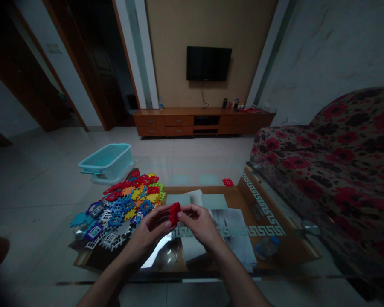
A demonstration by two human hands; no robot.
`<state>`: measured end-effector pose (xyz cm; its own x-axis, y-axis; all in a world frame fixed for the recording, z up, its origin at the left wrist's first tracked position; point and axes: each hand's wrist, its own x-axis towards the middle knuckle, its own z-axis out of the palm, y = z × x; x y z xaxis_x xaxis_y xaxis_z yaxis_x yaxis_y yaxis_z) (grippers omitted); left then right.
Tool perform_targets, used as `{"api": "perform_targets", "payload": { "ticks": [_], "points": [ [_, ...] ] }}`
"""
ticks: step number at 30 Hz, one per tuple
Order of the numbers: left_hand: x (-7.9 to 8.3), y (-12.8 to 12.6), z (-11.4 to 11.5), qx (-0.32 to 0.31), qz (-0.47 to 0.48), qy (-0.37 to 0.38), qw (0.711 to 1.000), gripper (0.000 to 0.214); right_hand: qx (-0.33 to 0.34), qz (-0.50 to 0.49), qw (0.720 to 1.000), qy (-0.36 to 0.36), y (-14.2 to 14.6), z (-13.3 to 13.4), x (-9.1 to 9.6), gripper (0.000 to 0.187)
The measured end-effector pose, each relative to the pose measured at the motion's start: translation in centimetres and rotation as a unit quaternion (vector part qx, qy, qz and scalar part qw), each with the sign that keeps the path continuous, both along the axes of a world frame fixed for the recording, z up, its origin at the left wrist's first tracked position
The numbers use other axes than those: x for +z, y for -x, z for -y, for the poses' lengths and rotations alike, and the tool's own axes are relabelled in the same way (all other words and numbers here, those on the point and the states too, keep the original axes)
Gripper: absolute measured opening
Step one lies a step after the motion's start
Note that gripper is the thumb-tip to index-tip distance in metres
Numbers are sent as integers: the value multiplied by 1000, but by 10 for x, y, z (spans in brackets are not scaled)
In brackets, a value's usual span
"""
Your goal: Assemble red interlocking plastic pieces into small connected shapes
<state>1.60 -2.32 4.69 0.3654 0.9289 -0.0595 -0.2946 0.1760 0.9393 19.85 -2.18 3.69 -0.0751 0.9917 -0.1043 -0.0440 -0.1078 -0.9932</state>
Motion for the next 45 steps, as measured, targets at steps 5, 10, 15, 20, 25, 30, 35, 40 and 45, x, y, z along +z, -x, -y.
{"api": "perform_targets", "payload": {
  "ticks": [5, 10, 15, 20, 25, 30, 35, 40, 45],
  "points": [
    [-5, 1, -2, 8, -14, 7, 1000, 46, 20, 27, 999, -36, -1, -2, -8, 30],
    [-8, 0, -2, 8, -14, 10, 1000, 48, 0, 41, 998, -42, -1, -3, -15, 32],
    [-10, 1, -3, -2, -11, 1, 1000, 48, -20, 49, 998, -42, 0, -4, -19, 30],
    [-15, 1, -4, 6, -16, -5, 1000, 52, -19, 74, 996, -50, 2, -3, -15, 25],
    [-17, 0, -3, 19, -46, -25, 998, 50, -16, 92, 995, -40, 4, -2, -13, 22],
    [-15, -2, -1, 13, -37, -24, 999, 49, -22, 90, 995, -31, 6, 0, -12, 17],
    [-15, -2, 0, 13, -46, -35, 998, 47, -26, 114, 993, -34, 8, 1, -9, 18],
    [-13, -2, 0, 16, -49, -33, 998, 47, -26, 128, 990, -42, 8, 3, -7, 17],
    [-13, -2, 0, 8, -60, -35, 998, 46, -24, 128, 990, -47, 9, 3, -7, 17]
  ]
}}
